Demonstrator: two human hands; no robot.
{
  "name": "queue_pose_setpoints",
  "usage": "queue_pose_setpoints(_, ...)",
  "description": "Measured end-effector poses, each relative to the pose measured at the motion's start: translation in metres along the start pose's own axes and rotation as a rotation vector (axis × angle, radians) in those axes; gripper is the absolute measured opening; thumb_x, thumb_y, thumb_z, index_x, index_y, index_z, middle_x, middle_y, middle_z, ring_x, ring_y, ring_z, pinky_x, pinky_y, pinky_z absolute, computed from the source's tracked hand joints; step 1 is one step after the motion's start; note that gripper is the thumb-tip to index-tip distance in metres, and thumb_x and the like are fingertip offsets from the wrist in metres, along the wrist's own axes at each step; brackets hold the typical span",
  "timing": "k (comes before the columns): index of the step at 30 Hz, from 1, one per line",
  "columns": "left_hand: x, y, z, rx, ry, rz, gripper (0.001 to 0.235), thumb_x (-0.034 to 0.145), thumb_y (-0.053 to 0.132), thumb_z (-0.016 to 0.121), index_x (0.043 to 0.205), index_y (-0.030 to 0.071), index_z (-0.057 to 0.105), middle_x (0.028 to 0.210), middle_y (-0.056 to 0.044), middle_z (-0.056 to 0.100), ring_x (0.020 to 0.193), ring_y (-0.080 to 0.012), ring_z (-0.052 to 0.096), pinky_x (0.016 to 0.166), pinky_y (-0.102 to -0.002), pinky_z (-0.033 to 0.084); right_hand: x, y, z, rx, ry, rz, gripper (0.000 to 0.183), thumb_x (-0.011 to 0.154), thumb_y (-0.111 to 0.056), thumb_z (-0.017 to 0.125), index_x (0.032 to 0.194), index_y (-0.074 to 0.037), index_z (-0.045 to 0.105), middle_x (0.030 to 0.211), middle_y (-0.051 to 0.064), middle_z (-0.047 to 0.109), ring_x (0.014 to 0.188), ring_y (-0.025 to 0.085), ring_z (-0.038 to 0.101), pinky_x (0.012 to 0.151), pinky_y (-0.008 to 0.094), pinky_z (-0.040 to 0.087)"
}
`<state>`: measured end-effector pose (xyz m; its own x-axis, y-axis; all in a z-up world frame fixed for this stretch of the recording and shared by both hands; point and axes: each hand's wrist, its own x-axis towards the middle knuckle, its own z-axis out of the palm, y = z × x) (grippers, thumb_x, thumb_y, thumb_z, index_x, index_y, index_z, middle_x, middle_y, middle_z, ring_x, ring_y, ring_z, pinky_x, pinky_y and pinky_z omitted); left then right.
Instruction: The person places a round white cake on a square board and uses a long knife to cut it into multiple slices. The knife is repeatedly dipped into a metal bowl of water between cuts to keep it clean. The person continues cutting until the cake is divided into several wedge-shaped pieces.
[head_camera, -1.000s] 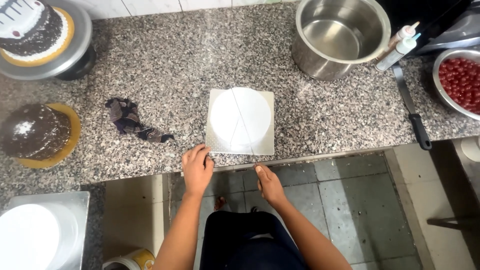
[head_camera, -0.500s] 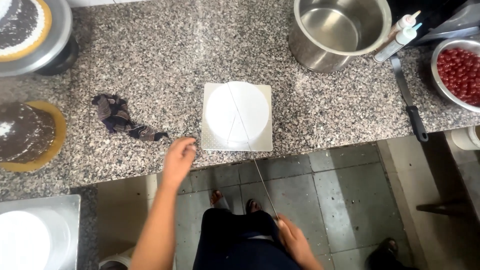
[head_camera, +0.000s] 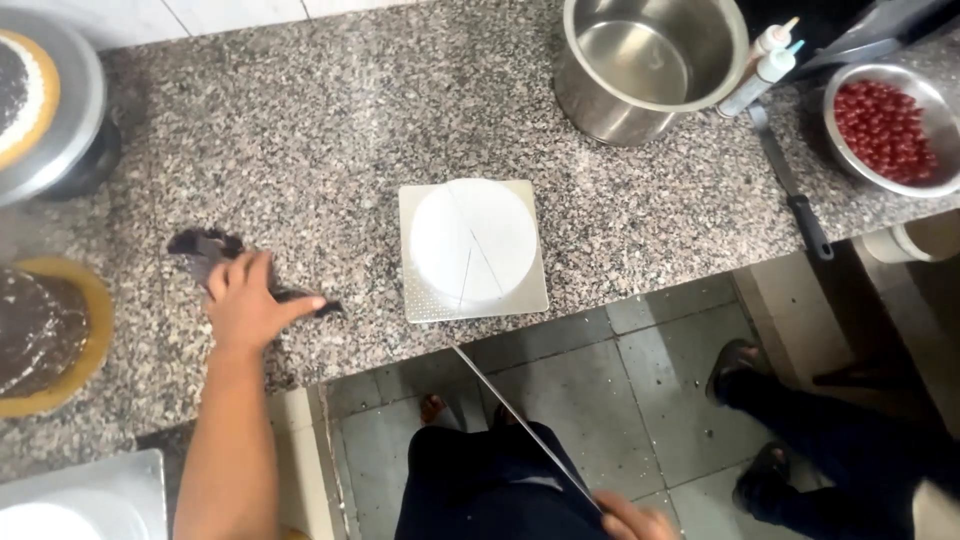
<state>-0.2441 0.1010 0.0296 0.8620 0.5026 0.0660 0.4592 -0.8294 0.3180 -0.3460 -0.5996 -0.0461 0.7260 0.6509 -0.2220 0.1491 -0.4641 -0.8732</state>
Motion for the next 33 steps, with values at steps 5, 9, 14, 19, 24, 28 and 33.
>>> queue_pose_setpoints(5, -0.012, -0.006, -0.025, -0.048, -0.005, 0.058, 0.12, 0.053, 0.08, 0.074, 0.148, 0.009, 0.055, 0.158, -0.017, 0.044, 0.145, -0.0434, 0.035, 0.123, -0.056, 0.027, 0.146, -0.2, -0.014, -0.001, -0.113, -0.008, 0.044, 0.102, -0.035, 0.053, 0.136, -0.007, 0.06, 0.09, 0.019, 0.076, 0.079, 0.035, 0.073, 0.072, 0.043, 0.055)
queue_pose_setpoints(9, 0.015, -0.041, -0.017, 0.189, 0.168, 0.118, 0.126, 0.051, 0.083, 0.078, 0.146, 0.004, 0.055, 0.154, -0.025, 0.043, 0.14, -0.0457, 0.035, 0.115, -0.058, 0.027, 0.202, -0.254, 0.005, 0.016, -0.175, 0.064, 0.044, 0.1, -0.037, 0.052, 0.134, -0.011, 0.06, 0.075, 0.017, 0.069, 0.067, 0.032, 0.069, 0.063, 0.042, 0.053)
queue_pose_setpoints(14, -0.012, -0.042, -0.009, 0.101, 0.043, 0.163, 0.122, 0.051, 0.077, 0.085, 0.14, 0.0, 0.054, 0.148, -0.024, 0.046, 0.133, -0.0452, 0.039, 0.112, -0.054, 0.032, 0.243, -0.279, 0.038, 0.112, -0.157, 0.13, 0.04, 0.101, -0.033, 0.055, 0.133, -0.01, 0.061, 0.067, 0.017, 0.061, 0.061, 0.032, 0.061, 0.058, 0.042, 0.048)
queue_pose_setpoints(19, -0.069, 0.002, 0.011, -0.146, 0.193, -0.063, 0.049, 0.079, 0.037, 0.087, 0.114, 0.008, 0.069, 0.123, -0.013, 0.068, 0.116, -0.0352, 0.061, 0.102, -0.047, 0.048, 0.282, -0.262, 0.085, -0.072, 0.152, 0.078, 0.043, 0.093, -0.035, 0.067, 0.127, -0.011, 0.057, 0.071, 0.014, 0.067, 0.065, 0.034, 0.069, 0.059, 0.044, 0.052)
queue_pose_setpoints(24, -0.091, 0.066, 0.023, -1.847, -0.014, -0.763, 0.042, 0.085, 0.02, 0.077, 0.123, 0.007, 0.064, 0.111, -0.008, 0.071, 0.098, -0.0227, 0.068, 0.086, -0.039, 0.055, 0.325, -0.269, 0.122, -0.242, 0.19, -0.084, 0.049, 0.09, -0.031, 0.071, 0.125, -0.005, 0.049, 0.079, 0.019, 0.069, 0.073, 0.042, 0.069, 0.062, 0.051, 0.054)
queue_pose_setpoints(28, -0.102, 0.103, 0.021, -1.982, -0.232, -0.709, 0.036, 0.089, 0.015, 0.076, 0.121, 0.003, 0.065, 0.106, -0.007, 0.072, 0.095, -0.0204, 0.07, 0.083, -0.037, 0.057, 0.345, -0.281, 0.136, -0.495, 0.046, -0.07, 0.044, 0.089, -0.028, 0.069, 0.119, -0.004, 0.047, 0.076, 0.02, 0.069, 0.069, 0.043, 0.068, 0.061, 0.056, 0.052)
queue_pose_setpoints(33, -0.075, 0.082, 0.013, -1.983, -0.197, -0.675, 0.032, 0.087, 0.003, 0.073, 0.118, -0.002, 0.064, 0.102, -0.013, 0.072, 0.089, -0.028, 0.071, 0.08, -0.042, 0.059, 0.35, -0.299, 0.136, -0.54, 0.018, -0.237, 0.04, 0.088, -0.025, 0.068, 0.116, -0.003, 0.048, 0.073, 0.018, 0.07, 0.065, 0.041, 0.068, 0.057, 0.054, 0.052)
